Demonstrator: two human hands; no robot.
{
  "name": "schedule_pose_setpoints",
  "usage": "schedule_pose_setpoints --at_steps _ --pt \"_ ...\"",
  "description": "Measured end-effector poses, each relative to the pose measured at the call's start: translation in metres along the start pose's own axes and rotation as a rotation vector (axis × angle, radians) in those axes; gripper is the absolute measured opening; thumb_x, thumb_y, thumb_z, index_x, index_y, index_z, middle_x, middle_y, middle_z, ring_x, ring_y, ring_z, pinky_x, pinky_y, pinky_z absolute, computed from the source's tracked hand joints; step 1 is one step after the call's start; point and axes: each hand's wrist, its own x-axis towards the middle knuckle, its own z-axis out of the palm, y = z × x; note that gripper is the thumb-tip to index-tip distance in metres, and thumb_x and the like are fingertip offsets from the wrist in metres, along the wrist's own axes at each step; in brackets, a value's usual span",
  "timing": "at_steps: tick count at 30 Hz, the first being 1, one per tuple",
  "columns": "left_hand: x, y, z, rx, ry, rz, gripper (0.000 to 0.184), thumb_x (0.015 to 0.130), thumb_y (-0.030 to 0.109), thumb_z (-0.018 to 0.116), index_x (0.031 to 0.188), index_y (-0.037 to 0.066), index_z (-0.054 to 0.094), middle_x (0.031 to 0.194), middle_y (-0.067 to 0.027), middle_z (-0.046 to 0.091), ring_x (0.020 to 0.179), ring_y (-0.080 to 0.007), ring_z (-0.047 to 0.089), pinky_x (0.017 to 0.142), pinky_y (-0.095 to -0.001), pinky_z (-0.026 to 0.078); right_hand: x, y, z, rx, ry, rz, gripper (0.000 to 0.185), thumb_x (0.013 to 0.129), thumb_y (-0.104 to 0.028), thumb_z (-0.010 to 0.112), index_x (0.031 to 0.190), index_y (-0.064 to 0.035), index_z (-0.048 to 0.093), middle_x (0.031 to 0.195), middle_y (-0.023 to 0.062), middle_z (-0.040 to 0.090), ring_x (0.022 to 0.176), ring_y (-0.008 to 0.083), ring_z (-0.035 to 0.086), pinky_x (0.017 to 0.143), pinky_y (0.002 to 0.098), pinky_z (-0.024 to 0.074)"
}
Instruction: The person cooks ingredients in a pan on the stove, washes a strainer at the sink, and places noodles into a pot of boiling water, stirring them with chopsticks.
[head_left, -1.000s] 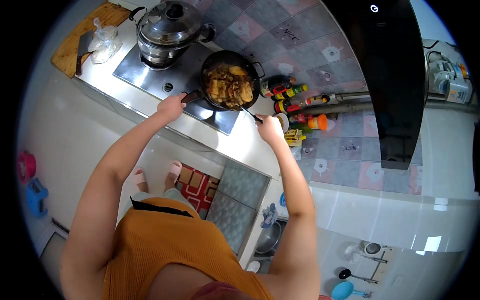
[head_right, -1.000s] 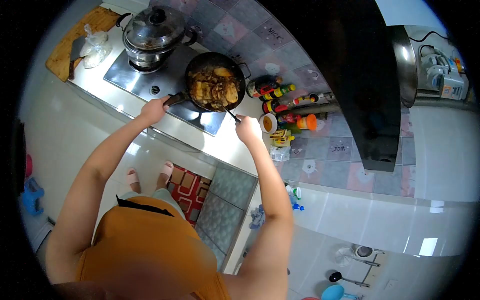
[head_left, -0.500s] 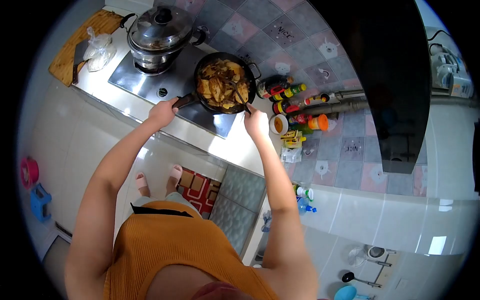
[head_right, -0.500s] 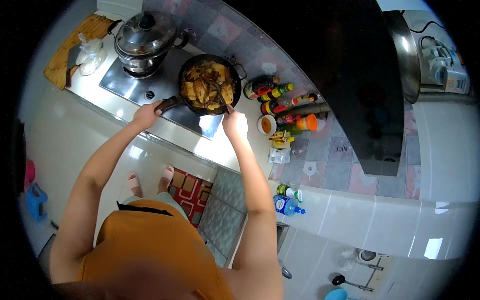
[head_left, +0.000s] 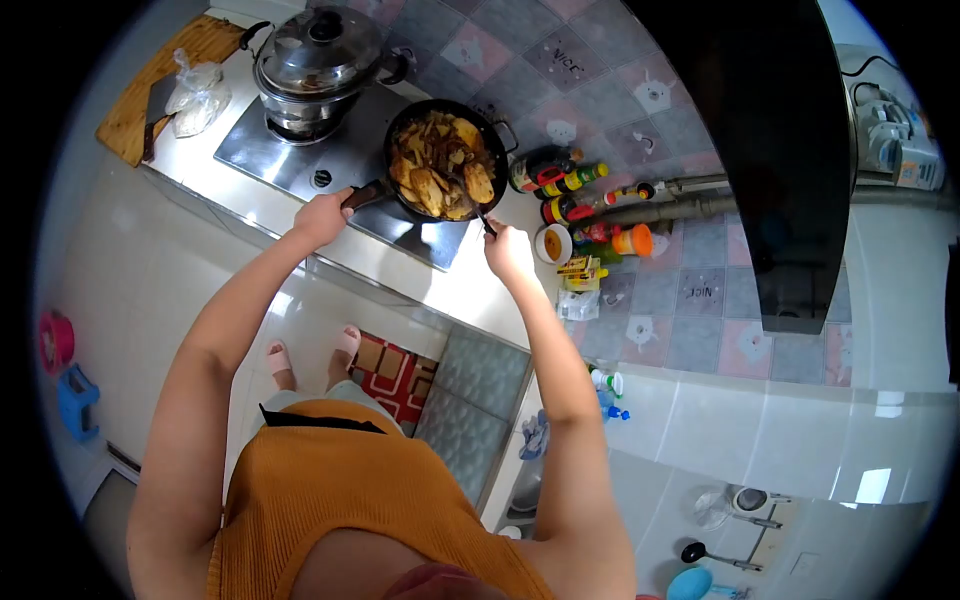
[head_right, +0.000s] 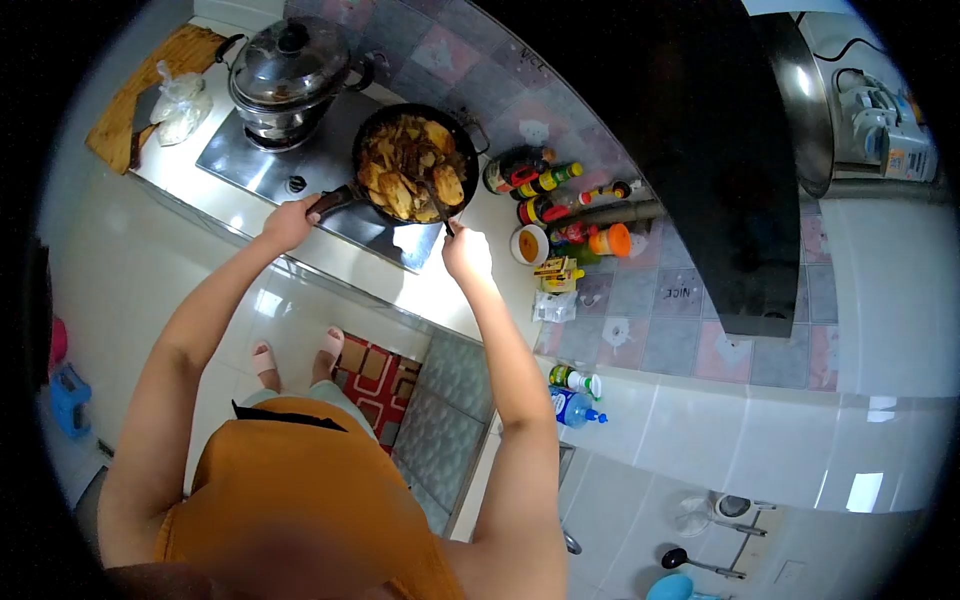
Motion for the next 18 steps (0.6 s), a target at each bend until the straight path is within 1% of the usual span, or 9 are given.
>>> schedule_pose_setpoints --at_steps 1,5,8,9,11,13,15,16,18 --pt "0.000 0.001 -0.001 0.000 -0.002 -0.002 0.036 0.091 0.023 0.055 0.127 0.019 0.054 0.099 -0.0169 0.067 0.094 -0.0365 0.063 0.079 -0.0477 0.051 0.001 -0.002 -0.003 -0.009 0.013 -0.030 0.034 0.082 -0.015 0.062 0.115 -0.0082 0.066 0.087 0.0274 0.064 0.081 0.0407 0.065 0.075 0.0448 0.0526" --pt "0.000 -0.002 0.004 -0.027 0.048 0.024 0.031 0.091 0.022 0.055 0.121 0.017 0.055 0.097 -0.0168 0.067 0.094 -0.0366 0.063 0.079 -0.0482 0.051 0.038 -0.019 0.004 -0.088 0.021 -0.048 0.034 0.085 -0.021 0.060 0.118 -0.0115 0.065 0.088 0.0251 0.066 0.083 0.0405 0.065 0.077 0.0454 0.0535" --pt "-0.001 0.001 0.000 -0.018 0.003 0.003 0.031 0.091 0.022 0.055 0.121 0.016 0.056 0.096 -0.0166 0.067 0.093 -0.0365 0.064 0.078 -0.0475 0.051 0.041 -0.042 -0.036 -0.280 -0.049 -0.085 0.034 0.086 -0.024 0.057 0.119 -0.0185 0.065 0.092 0.0207 0.068 0.087 0.0371 0.066 0.078 0.0452 0.0544" --pt "-0.001 0.000 0.001 -0.014 0.005 -0.005 0.031 0.090 0.022 0.056 0.121 0.017 0.056 0.097 -0.0164 0.067 0.093 -0.0362 0.064 0.079 -0.0471 0.051 0.035 -0.051 -0.058 -0.309 -0.051 -0.118 0.035 0.085 -0.024 0.057 0.119 -0.0196 0.066 0.093 0.0202 0.068 0.087 0.0363 0.066 0.078 0.0448 0.0546" --pt "0.001 -0.001 0.004 -0.014 0.018 -0.022 0.033 0.090 0.023 0.056 0.122 0.017 0.056 0.097 -0.0161 0.067 0.092 -0.0358 0.064 0.079 -0.0464 0.051 0.036 -0.065 -0.089 -0.363 0.034 -0.316 0.040 0.081 -0.019 0.054 0.119 -0.0254 0.066 0.093 0.0168 0.069 0.085 0.0338 0.067 0.074 0.0443 0.0549" --pt "0.001 0.001 0.003 -0.014 0.019 -0.033 0.034 0.090 0.023 0.057 0.124 0.018 0.057 0.098 -0.0157 0.068 0.093 -0.0353 0.064 0.080 -0.0456 0.051 0.054 -0.094 -0.106 -0.444 -0.007 -0.394 0.036 0.083 -0.015 0.052 0.114 -0.0235 0.069 0.099 0.0130 0.070 0.089 0.0298 0.068 0.074 0.0401 0.0555" --pt "0.000 0.001 0.002 -0.029 0.012 -0.059 0.035 0.090 0.024 0.057 0.125 0.019 0.057 0.099 -0.0153 0.068 0.093 -0.0348 0.064 0.080 -0.0450 0.052 0.078 -0.125 -0.102 -0.492 -0.024 -0.488 0.036 0.082 -0.015 0.053 0.112 -0.0249 0.070 0.099 0.0117 0.070 0.089 0.0298 0.068 0.075 0.0399 0.0555" --pt "0.000 0.000 0.004 -0.043 0.001 -0.075 0.036 0.090 0.024 0.057 0.126 0.019 0.057 0.099 -0.0152 0.068 0.093 -0.0346 0.064 0.080 -0.0447 0.052 0.112 -0.120 -0.076 -0.514 0.042 -0.658 0.038 0.081 -0.017 0.054 0.116 -0.0247 0.067 0.099 0.0082 0.071 0.089 0.0291 0.068 0.076 0.0416 0.0557" --pt "0.002 0.002 0.004 -0.045 0.008 -0.085 0.037 0.090 0.024 0.058 0.127 0.020 0.056 0.100 -0.0149 0.068 0.093 -0.0341 0.065 0.080 -0.0442 0.052 0.126 -0.156 -0.065 -0.739 -0.137 -0.551 0.037 0.080 -0.016 0.055 0.115 -0.0220 0.068 0.104 0.0095 0.070 0.095 0.0287 0.067 0.078 0.0413 0.0555"
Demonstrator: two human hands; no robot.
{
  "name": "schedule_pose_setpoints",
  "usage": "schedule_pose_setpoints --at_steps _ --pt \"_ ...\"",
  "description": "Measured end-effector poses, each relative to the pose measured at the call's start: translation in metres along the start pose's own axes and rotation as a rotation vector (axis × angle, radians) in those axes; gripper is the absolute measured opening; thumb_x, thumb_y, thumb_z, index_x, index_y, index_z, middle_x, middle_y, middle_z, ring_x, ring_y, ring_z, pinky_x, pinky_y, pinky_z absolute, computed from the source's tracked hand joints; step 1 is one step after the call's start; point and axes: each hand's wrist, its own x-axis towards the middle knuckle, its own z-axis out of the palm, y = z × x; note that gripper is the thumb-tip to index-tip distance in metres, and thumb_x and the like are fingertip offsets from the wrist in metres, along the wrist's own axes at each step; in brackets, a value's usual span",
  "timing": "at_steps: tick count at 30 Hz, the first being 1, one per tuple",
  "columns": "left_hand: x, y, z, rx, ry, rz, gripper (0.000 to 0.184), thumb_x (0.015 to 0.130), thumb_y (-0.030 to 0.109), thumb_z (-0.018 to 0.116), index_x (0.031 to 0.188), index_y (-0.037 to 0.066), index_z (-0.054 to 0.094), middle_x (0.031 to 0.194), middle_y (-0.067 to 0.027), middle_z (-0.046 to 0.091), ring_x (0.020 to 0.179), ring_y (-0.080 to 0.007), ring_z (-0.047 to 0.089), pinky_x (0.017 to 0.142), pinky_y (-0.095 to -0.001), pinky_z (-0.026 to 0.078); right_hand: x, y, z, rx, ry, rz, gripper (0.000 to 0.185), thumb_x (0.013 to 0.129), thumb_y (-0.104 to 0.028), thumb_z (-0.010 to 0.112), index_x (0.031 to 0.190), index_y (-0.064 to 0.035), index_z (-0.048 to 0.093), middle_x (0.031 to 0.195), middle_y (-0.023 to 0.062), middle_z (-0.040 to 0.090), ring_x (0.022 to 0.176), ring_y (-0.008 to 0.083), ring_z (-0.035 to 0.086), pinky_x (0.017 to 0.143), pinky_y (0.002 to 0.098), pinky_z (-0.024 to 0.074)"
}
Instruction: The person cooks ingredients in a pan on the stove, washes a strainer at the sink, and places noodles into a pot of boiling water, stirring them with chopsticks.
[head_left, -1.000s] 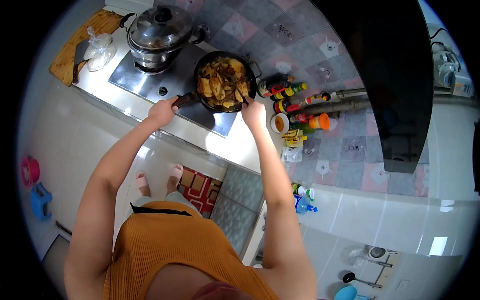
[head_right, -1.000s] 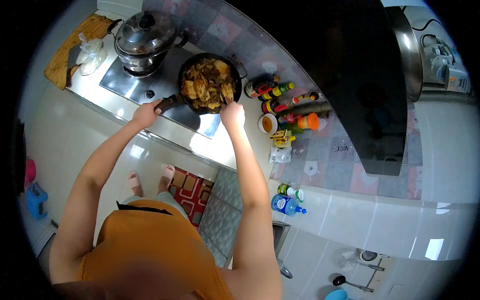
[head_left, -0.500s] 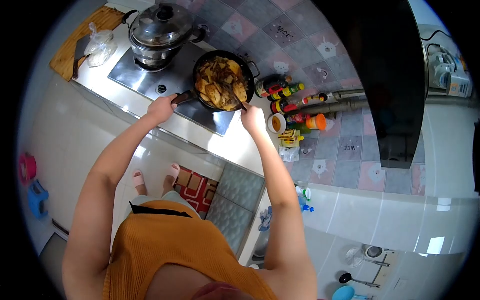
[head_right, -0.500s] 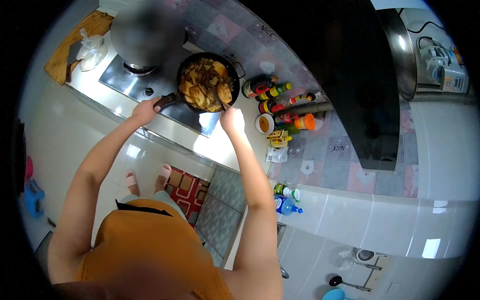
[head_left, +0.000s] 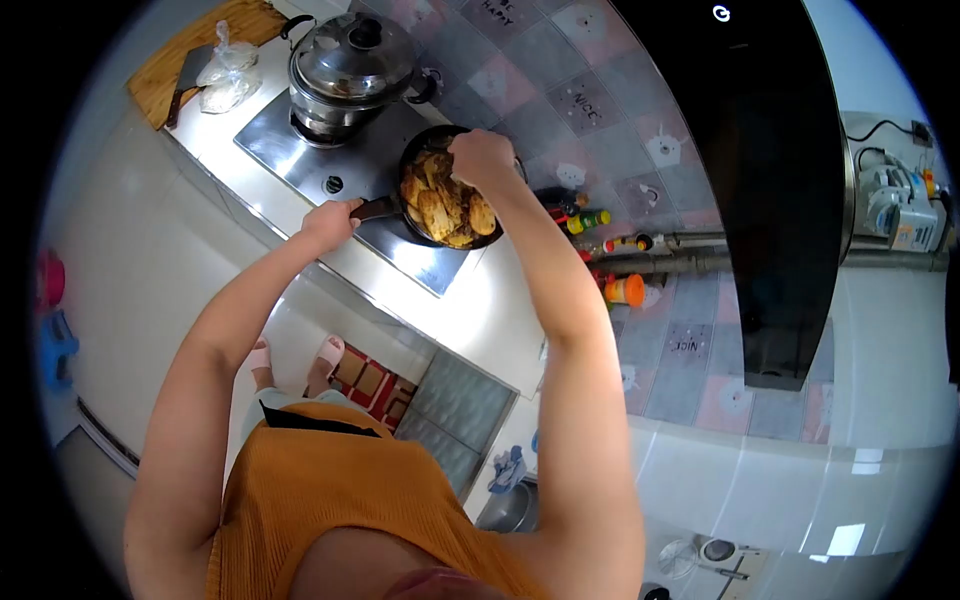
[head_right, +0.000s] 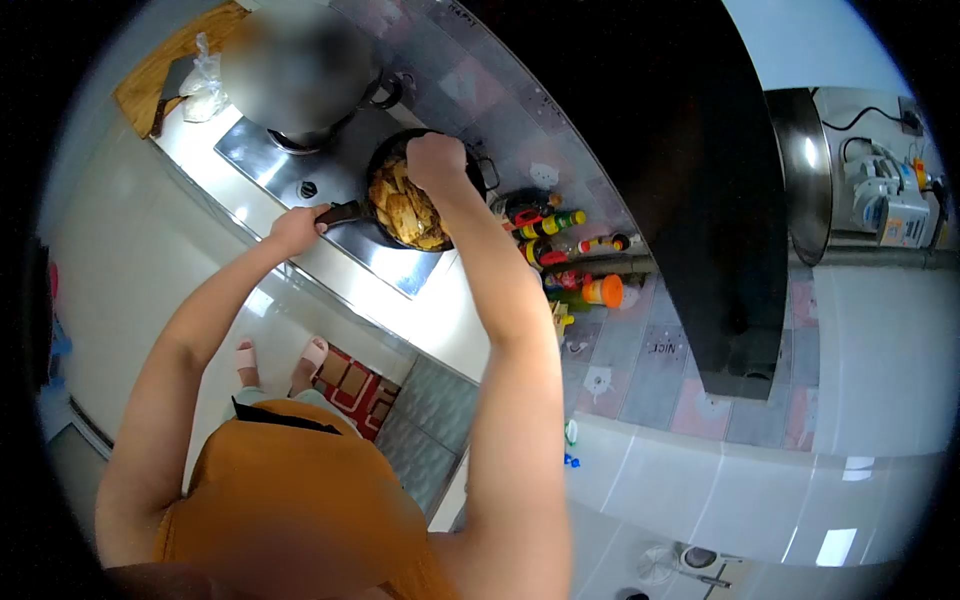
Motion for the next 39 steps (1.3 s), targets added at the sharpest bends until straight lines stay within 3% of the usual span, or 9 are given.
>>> schedule_pose_setpoints --at_steps 2,10,19,27,30,31,33,35,39 --pt "-0.003 0.000 -0.001 0.031 0.022 0.007 0.038 0.090 0.024 0.058 0.128 0.020 0.056 0.100 -0.0146 0.068 0.094 -0.0336 0.065 0.080 -0.0437 0.052 0.000 -0.005 -0.012 0.031 -0.152 0.042 0.029 0.084 -0.016 0.057 0.108 -0.0078 0.069 0.110 0.0153 0.068 0.103 0.0303 0.065 0.082 0.0406 0.0550" --pt "-0.007 0.006 -0.003 0.022 0.016 -0.030 0.038 0.090 0.024 0.057 0.128 0.021 0.056 0.100 -0.0138 0.068 0.094 -0.0330 0.065 0.079 -0.0433 0.052 -0.059 0.092 0.032 0.111 -0.091 -0.174 0.028 0.083 -0.014 0.056 0.104 -0.0020 0.068 0.109 0.0196 0.066 0.103 0.0359 0.063 0.082 0.0451 0.0543" --pt "-0.008 0.009 -0.007 0.026 0.026 -0.056 0.039 0.090 0.024 0.058 0.129 0.023 0.056 0.101 -0.0127 0.068 0.095 -0.0317 0.065 0.079 -0.0426 0.052 0.075 0.002 -0.035 0.037 -0.123 0.073 0.026 0.086 -0.017 0.058 0.104 -0.0036 0.070 0.108 0.0165 0.068 0.101 0.0324 0.065 0.078 0.0448 0.0539" --pt "-0.004 0.001 0.001 0.027 0.030 -0.026 0.038 0.091 0.024 0.057 0.128 0.021 0.056 0.097 -0.0146 0.068 0.092 -0.0335 0.065 0.079 -0.0447 0.052 0.084 0.077 0.018 0.108 -0.500 0.152 0.023 0.086 -0.021 0.062 0.092 -0.0010 0.072 0.108 0.0155 0.067 0.098 0.0312 0.065 0.078 0.0468 0.0525" --pt "-0.007 0.006 -0.007 0.031 -0.016 -0.010 0.037 0.091 0.024 0.057 0.127 0.019 0.056 0.097 -0.0150 0.068 0.093 -0.0340 0.065 0.079 -0.0451 0.052 0.030 0.092 0.068 0.087 -0.180 0.124 0.021 0.084 -0.023 0.066 0.086 -0.0034 0.073 0.106 0.0150 0.068 0.096 0.0304 0.065 0.076 0.0457 0.0530" --pt "-0.007 0.006 -0.006 0.030 -0.008 0.003 0.036 0.091 0.024 0.056 0.127 0.019 0.055 0.098 -0.0151 0.068 0.093 -0.0341 0.065 0.080 -0.0453 0.052 0.010 0.088 0.077 -0.151 -0.260 -0.099 0.020 0.083 -0.023 0.064 0.087 -0.0060 0.074 0.098 0.0174 0.068 0.091 0.0331 0.065 0.076 0.0427 0.0537" --pt "-0.006 0.002 -0.004 0.033 0.010 0.025 0.036 0.091 0.023 0.056 0.127 0.018 0.055 0.098 -0.0152 0.068 0.093 -0.0343 0.065 0.080 -0.0457 0.052 -0.059 0.057 0.070 0.425 -0.065 0.306 0.031 0.080 -0.020 0.056 0.105 -0.0111 0.071 0.098 0.0189 0.068 0.094 0.0380 0.064 0.086 0.0439 0.0514" --pt "-0.006 0.001 -0.005 0.053 -0.009 0.036 0.037 0.091 0.023 0.055 0.127 0.018 0.054 0.099 -0.0152 0.068 0.094 -0.0342 0.064 0.080 -0.0458 0.052 -0.114 0.025 0.074 0.539 0.199 0.341 0.030 0.082 -0.014 0.053 0.106 -0.0031 0.068 0.093 0.0241 0.067 0.089 0.0395 0.065 0.081 0.0461 0.0525" --pt "-0.003 -0.004 -0.003 0.011 0.011 0.077 0.040 0.090 0.024 0.054 0.130 0.019 0.054 0.099 -0.0197 0.066 0.093 -0.0383 0.063 0.078 -0.0480 0.050 -0.180 0.000 0.053 0.610 0.107 0.484 0.036 0.083 -0.021 0.060 0.117 -0.0128 0.066 0.089 0.0243 0.067 0.085 0.0401 0.065 0.078 0.0455 0.0532"
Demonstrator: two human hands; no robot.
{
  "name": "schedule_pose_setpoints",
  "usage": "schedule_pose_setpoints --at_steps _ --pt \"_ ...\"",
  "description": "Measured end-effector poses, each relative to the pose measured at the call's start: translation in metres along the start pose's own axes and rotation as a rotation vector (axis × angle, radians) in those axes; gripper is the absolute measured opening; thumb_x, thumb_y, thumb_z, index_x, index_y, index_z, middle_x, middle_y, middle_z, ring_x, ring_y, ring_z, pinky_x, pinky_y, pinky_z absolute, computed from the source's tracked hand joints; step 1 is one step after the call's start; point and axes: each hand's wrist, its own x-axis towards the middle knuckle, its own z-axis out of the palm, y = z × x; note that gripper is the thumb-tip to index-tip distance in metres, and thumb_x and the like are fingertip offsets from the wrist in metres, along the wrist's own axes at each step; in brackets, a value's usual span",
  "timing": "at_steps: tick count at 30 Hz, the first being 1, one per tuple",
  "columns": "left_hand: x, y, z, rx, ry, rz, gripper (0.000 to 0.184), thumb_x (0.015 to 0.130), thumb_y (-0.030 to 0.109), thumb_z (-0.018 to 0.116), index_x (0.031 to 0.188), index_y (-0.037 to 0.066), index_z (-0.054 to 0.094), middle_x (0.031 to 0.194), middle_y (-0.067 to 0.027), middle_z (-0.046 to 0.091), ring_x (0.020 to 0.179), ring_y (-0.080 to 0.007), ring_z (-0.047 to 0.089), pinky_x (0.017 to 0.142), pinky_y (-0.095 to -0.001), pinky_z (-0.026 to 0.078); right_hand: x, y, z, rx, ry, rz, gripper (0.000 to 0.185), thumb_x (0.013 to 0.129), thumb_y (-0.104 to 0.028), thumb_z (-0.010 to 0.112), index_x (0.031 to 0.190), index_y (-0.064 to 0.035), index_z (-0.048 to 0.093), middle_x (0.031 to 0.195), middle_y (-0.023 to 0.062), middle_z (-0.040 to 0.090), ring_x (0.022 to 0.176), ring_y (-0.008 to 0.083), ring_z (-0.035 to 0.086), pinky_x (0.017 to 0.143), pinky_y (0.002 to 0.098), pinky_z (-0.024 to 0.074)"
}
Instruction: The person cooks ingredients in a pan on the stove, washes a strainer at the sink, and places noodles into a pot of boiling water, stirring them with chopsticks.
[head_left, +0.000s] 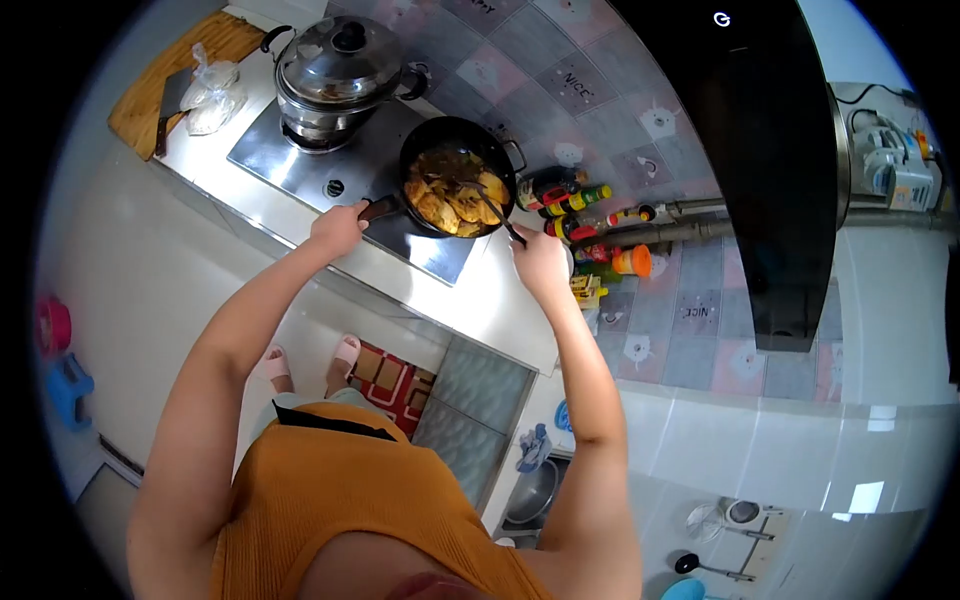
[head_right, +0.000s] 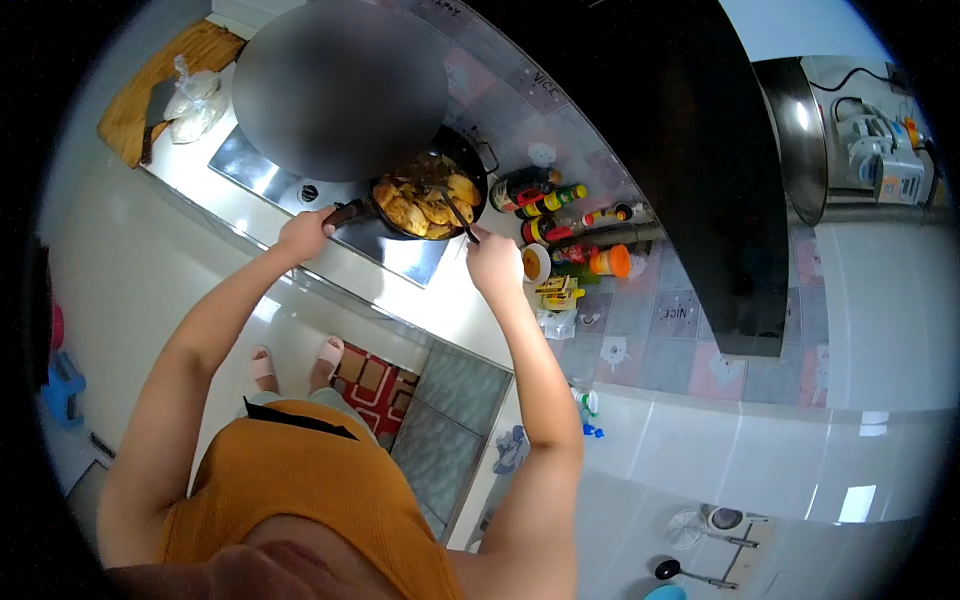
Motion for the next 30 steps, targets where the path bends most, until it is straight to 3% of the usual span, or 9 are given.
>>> schedule_pose_setpoints --at_steps 6,10,16,20,23,24,28,29,30 --pt "-0.001 0.005 -0.005 0.030 -0.031 -0.017 0.039 0.091 0.023 0.054 0.130 0.018 0.052 0.103 -0.0155 0.067 0.097 -0.0348 0.063 0.082 -0.0467 0.051 0.005 0.016 0.013 0.007 -0.063 0.040 0.035 0.082 -0.019 0.060 0.116 -0.0138 0.067 0.089 0.0247 0.066 0.085 0.0388 0.066 0.078 0.0447 0.0536" --pt "0.001 0.005 -0.005 0.039 -0.050 -0.009 0.039 0.091 0.023 0.054 0.130 0.019 0.051 0.101 -0.0164 0.067 0.096 -0.0357 0.063 0.081 -0.0474 0.051 0.074 0.028 0.093 0.005 -0.023 0.048 0.034 0.081 -0.019 0.063 0.113 -0.0099 0.068 0.091 0.0254 0.066 0.087 0.0378 0.065 0.080 0.0431 0.0523" --pt "0.003 0.002 0.000 0.061 -0.020 0.003 0.041 0.091 0.024 0.054 0.132 0.020 0.051 0.097 -0.0183 0.067 0.092 -0.0373 0.063 0.079 -0.0481 0.050 0.060 -0.015 0.048 -0.011 -0.030 0.099 0.035 0.082 -0.024 0.060 0.116 -0.0170 0.067 0.092 0.0208 0.068 0.086 0.0394 0.065 0.079 0.0449 0.0538" --pt "0.001 0.003 0.001 0.030 -0.010 0.001 0.043 0.090 0.024 0.056 0.133 0.018 0.051 0.097 -0.0204 0.066 0.091 -0.0386 0.063 0.078 -0.0482 0.049 0.063 0.021 0.009 -0.079 0.006 0.038 0.041 0.086 -0.024 0.054 0.125 -0.0182 0.062 0.095 0.0198 0.069 0.088 0.0346 0.068 0.081 0.0430 0.0547" --pt "0.003 0.000 0.004 0.029 0.009 0.000 0.043 0.090 0.023 0.056 0.133 0.018 0.052 0.098 -0.0206 0.066 0.091 -0.0385 0.063 0.078 -0.0483 0.049 0.108 0.059 0.006 0.044 0.069 0.100 0.034 0.082 -0.021 0.056 0.113 -0.0124 0.068 0.098 0.0233 0.066 0.097 0.0375 0.064 0.089 0.0429 0.0504" --pt "0.004 -0.001 0.005 0.029 0.017 -0.003 0.043 0.090 0.023 0.056 0.132 0.018 0.052 0.098 -0.0206 0.066 0.091 -0.0384 0.063 0.078 -0.0483 0.049 0.127 0.096 0.024 0.056 0.206 -0.064 0.026 0.083 -0.020 0.058 0.101 -0.0057 0.071 0.084 0.0226 0.069 0.074 0.0351 0.068 0.066 0.0426 0.0546" --pt "0.005 -0.001 0.006 0.028 0.002 -0.025 0.043 0.089 0.023 0.058 0.132 0.019 0.053 0.099 -0.0209 0.066 0.092 -0.0385 0.063 0.079 -0.0477 0.049 0.142 0.129 -0.011 0.787 -0.406 0.697 0.026 0.091 -0.018 0.053 0.071 -0.0021 0.057 0.052 0.0007 0.039 0.035 0.0090 0.029 0.033 0.0250 0.0206" --pt "0.004 0.001 0.003 0.026 -0.003 -0.036 0.043 0.089 0.023 0.058 0.132 0.019 0.053 0.099 -0.0210 0.066 0.092 -0.0385 0.063 0.079 -0.0475 0.049 0.139 0.130 -0.016 0.772 -0.617 0.825 0.026 0.095 -0.020 0.049 0.074 -0.0039 0.050 0.054 -0.0006 0.038 0.037 0.0068 0.029 0.033 0.0218 0.0205" --pt "0.004 0.004 0.000 0.026 -0.008 -0.044 0.043 0.089 0.023 0.058 0.131 0.019 0.053 0.099 -0.0212 0.066 0.092 -0.0386 0.063 0.079 -0.0473 0.050 0.146 0.165 0.030 1.066 -0.592 0.785 0.020 0.098 -0.024 0.044 0.090 -0.0057 0.045 0.069 0.0018 0.047 0.040 0.0057 0.030 0.032 0.0191 0.0179"
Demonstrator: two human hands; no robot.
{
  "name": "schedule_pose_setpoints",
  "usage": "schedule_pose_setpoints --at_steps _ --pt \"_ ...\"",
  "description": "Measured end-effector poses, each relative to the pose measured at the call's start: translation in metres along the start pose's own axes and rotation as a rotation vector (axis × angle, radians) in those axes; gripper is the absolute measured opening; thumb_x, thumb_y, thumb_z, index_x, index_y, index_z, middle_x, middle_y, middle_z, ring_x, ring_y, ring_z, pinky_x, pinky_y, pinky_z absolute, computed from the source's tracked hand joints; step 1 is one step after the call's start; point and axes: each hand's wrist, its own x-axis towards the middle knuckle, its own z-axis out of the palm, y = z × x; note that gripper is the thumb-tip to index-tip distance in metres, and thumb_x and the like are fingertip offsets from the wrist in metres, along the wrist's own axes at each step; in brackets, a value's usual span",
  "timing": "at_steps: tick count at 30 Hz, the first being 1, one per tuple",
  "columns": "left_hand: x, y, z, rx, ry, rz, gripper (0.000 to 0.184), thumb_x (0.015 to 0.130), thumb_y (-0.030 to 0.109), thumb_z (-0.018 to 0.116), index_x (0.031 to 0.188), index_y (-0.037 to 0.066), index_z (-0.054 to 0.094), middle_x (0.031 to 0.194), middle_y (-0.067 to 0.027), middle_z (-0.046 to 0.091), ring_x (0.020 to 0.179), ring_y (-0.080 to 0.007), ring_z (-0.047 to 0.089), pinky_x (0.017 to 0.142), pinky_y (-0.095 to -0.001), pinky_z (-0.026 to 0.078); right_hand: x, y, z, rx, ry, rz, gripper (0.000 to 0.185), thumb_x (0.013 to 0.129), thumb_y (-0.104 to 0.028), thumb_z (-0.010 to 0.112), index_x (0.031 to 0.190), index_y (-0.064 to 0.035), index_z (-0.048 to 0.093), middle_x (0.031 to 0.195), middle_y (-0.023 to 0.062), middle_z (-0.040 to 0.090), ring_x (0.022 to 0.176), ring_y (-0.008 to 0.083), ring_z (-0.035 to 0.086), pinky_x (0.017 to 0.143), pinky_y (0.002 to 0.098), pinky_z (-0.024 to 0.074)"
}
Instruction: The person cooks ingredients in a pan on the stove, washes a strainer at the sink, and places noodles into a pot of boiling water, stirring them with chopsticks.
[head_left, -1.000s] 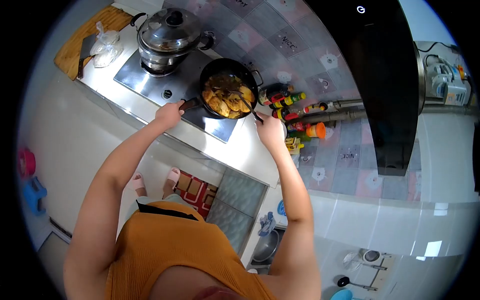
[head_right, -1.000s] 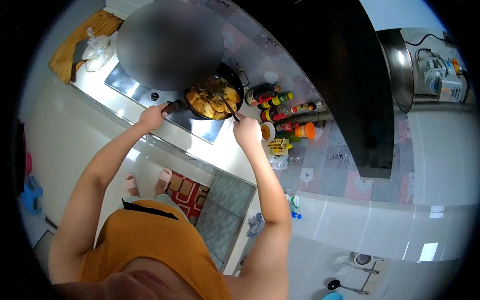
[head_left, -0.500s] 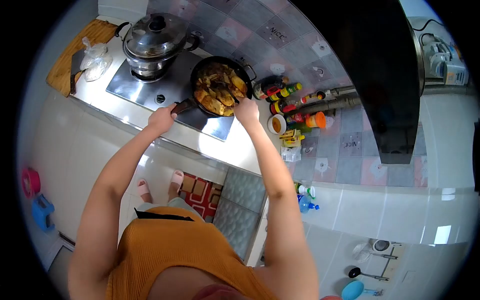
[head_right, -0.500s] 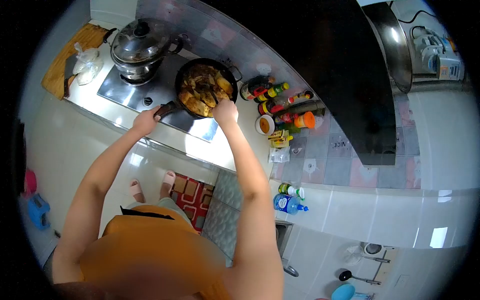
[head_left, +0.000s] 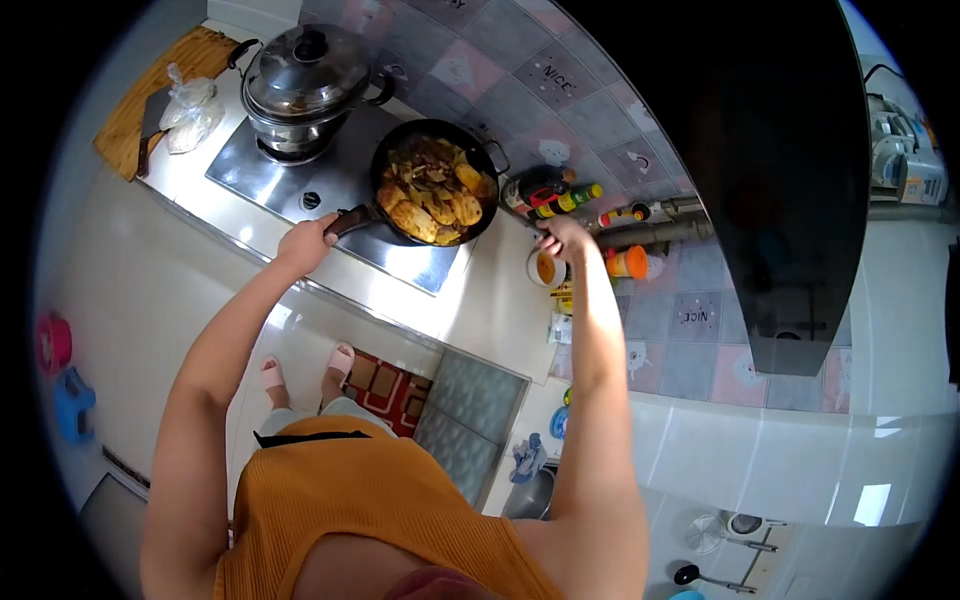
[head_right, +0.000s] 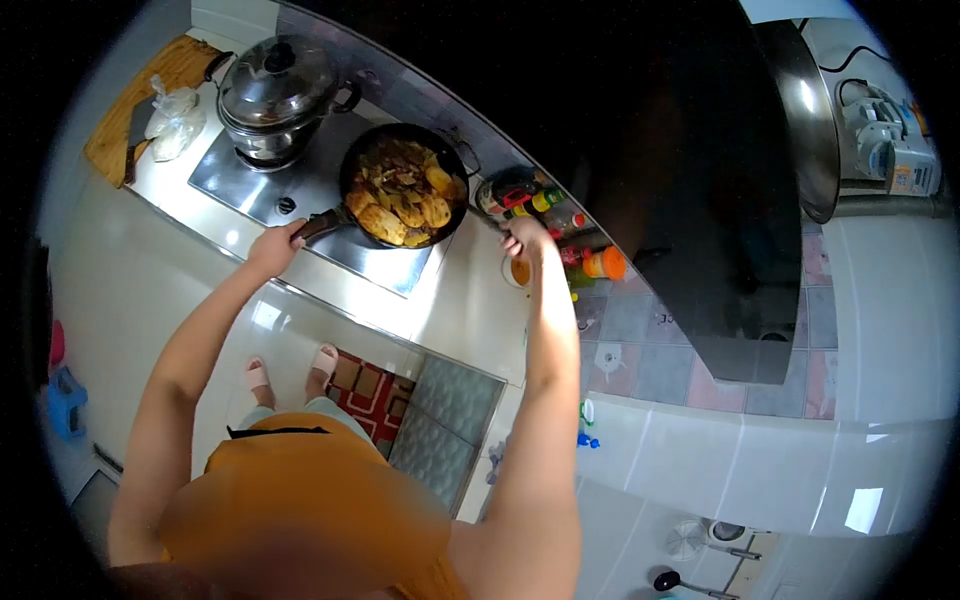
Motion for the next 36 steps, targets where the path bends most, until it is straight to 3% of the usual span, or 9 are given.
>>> schedule_pose_setpoints --at_steps 3,5,6,10,12,15,19,25,36 --pt "0.000 0.001 -0.001 0.022 -0.005 -0.001 0.041 0.091 0.023 0.056 0.132 0.020 0.053 0.099 -0.0193 0.067 0.093 -0.0370 0.064 0.080 -0.0469 0.051 0.052 0.049 0.014 0.300 -0.399 0.102 0.029 0.102 -0.027 0.033 0.079 -0.0100 0.036 0.061 -0.0017 0.041 0.038 0.0051 0.026 0.030 0.0214 0.0171" --pt "-0.001 0.002 0.000 0.026 0.005 0.009 0.041 0.091 0.023 0.056 0.132 0.020 0.053 0.099 -0.0194 0.067 0.094 -0.0371 0.064 0.080 -0.0472 0.050 0.059 0.068 0.053 0.443 -0.315 0.010 0.019 0.100 -0.024 0.039 0.100 -0.0061 0.047 0.057 0.0012 0.040 0.039 0.0057 0.026 0.032 0.0212 0.0180" --pt "-0.001 0.001 0.000 0.031 0.007 0.014 0.041 0.091 0.023 0.056 0.132 0.020 0.053 0.100 -0.0194 0.066 0.094 -0.0372 0.064 0.080 -0.0473 0.050 0.043 0.071 0.082 0.450 -0.130 -0.191 0.031 0.098 -0.019 0.043 0.125 -0.0037 0.048 0.057 0.0047 0.043 0.039 0.0068 0.029 0.033 0.0226 0.0211" --pt "-0.001 -0.001 0.002 -0.004 0.003 0.049 0.042 0.090 0.022 0.057 0.131 0.018 0.053 0.102 -0.0204 0.066 0.094 -0.0387 0.063 0.081 -0.0475 0.050 0.010 0.075 0.125 -0.126 0.215 -0.536 0.038 0.097 -0.017 0.049 0.134 -0.0116 0.054 0.056 0.0012 0.049 0.040 0.0084 0.040 0.033 0.0270 0.0277" --pt "-0.002 0.002 -0.004 -0.030 -0.014 0.051 0.043 0.088 0.021 0.059 0.131 0.015 0.053 0.104 -0.0227 0.064 0.095 -0.0405 0.062 0.081 -0.0476 0.049 0.031 0.095 0.133 -0.702 0.627 -1.071 0.037 0.089 -0.021 0.060 0.123 -0.0079 0.062 0.079 0.0202 0.068 0.070 0.0337 0.068 0.064 0.0406 0.0538" --pt "-0.001 -0.001 -0.003 -0.028 -0.004 0.096 0.043 0.089 0.021 0.058 0.131 0.015 0.053 0.105 -0.0228 0.064 0.095 -0.0408 0.062 0.081 -0.0483 0.049 -0.053 0.094 0.169 -0.901 0.604 -0.767 0.038 0.090 -0.022 0.054 0.126 -0.0104 0.059 0.085 0.0259 0.066 0.080 0.0413 0.065 0.075 0.0473 0.0536" --pt "-0.002 -0.002 -0.005 -0.010 -0.021 0.085 0.041 0.090 0.022 0.057 0.130 0.016 0.052 0.102 -0.0214 0.065 0.095 -0.0399 0.062 0.081 -0.0484 0.049 -0.102 0.119 0.167 -1.077 0.599 -0.731 0.042 0.091 -0.021 0.051 0.132 -0.0132 0.054 0.074 0.0200 0.066 0.069 0.0383 0.066 0.065 0.0470 0.0545" --pt "0.003 -0.007 0.001 0.004 -0.032 0.082 0.037 0.090 0.023 0.056 0.127 0.019 0.053 0.097 -0.0192 0.067 0.092 -0.0380 0.064 0.080 -0.0483 0.050 -0.177 0.108 0.115 -1.182 0.590 -0.837 0.035 0.085 -0.019 0.060 0.119 -0.0108 0.065 0.072 0.0230 0.065 0.067 0.0378 0.065 0.065 0.0450 0.0549" --pt "0.003 -0.006 0.003 0.003 0.004 0.062 0.039 0.091 0.024 0.055 0.130 0.021 0.052 0.099 -0.0197 0.066 0.093 -0.0385 0.063 0.080 -0.0487 0.050 -0.085 0.060 0.150 -1.284 0.554 -0.680 0.025 0.085 -0.015 0.056 0.107 -0.0129 0.068 0.089 0.0195 0.068 0.085 0.0377 0.066 0.076 0.0453 0.0543"
